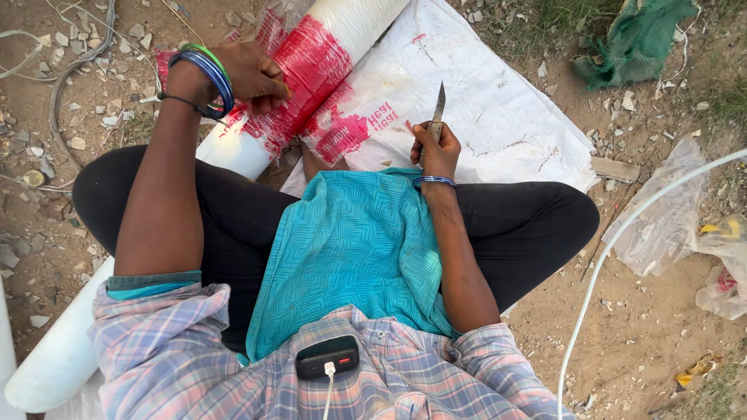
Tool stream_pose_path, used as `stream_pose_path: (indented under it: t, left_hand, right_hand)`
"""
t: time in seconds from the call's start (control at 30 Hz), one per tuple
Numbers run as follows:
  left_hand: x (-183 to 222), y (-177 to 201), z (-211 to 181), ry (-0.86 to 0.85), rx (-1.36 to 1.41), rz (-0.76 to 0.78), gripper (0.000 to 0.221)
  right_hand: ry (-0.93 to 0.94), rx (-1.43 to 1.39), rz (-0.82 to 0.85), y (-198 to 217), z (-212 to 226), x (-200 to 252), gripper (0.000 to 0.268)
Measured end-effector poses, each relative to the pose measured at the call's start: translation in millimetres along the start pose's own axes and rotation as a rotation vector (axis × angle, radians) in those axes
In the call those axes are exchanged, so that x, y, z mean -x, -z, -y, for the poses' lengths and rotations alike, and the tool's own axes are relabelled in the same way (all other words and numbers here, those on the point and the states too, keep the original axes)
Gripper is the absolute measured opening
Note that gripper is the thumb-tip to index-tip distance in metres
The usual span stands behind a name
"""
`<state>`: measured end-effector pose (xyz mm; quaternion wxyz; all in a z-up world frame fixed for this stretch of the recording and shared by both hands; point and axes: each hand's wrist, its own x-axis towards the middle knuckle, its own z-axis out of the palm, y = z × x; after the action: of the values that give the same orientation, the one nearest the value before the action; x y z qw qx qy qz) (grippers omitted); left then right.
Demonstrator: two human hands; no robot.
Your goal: The person sits on the ground and uses a small knife to cut away plastic and red tape from a white pipe.
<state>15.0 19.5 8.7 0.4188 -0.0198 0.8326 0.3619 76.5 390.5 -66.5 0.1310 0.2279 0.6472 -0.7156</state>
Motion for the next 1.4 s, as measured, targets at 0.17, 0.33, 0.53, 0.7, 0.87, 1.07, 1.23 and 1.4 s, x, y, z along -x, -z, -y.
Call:
stream_pose_path:
  t: [0.17,0.33,0.53,0.7,0.87,1.07,1.23,1.4]
  left_hand:
    - [13,-27,-31,-0.204,-0.121,0.015,0.035]
    - [20,-22,-44,-0.165,-0.448,-0.061,0.043]
    - [28,7,-7,0.315,-0.56,-0.271,0.061]
    - [19,-1,-3,0.253,-0.429,-0.305,0.077]
    - [-18,-33,-24,0.205,-0.574,-0.35,0.085]
    - [-51,-34,2,0.059,-0.596,-0.279,0.067]
    - [-52,-33,7,-0.074,-0.685,-0.303,0.063]
    - [-23,-37,-10,0.034,-0.539,-0.412,0.056]
  right_hand:
    - [0.037,0.029,0.011,-3,-1,1,0.01]
    - [0.031,0.08,0.027,-6,2,2,0.01]
    - [0.031,0.136,0.039,-10,6,6,0.012]
    - [0.029,0.186,0.023,-12,7,9,0.023]
    - [0.028,0.218,0.105,-14,5,6,0.031]
    - [0.066,0.284,0.13,-16,-3,4,0.03]
    - [0.1,0.285,0.158,-16,-11,-1,0.03]
    - [0.174,0.29,0.146,-15,-17,0,0.03]
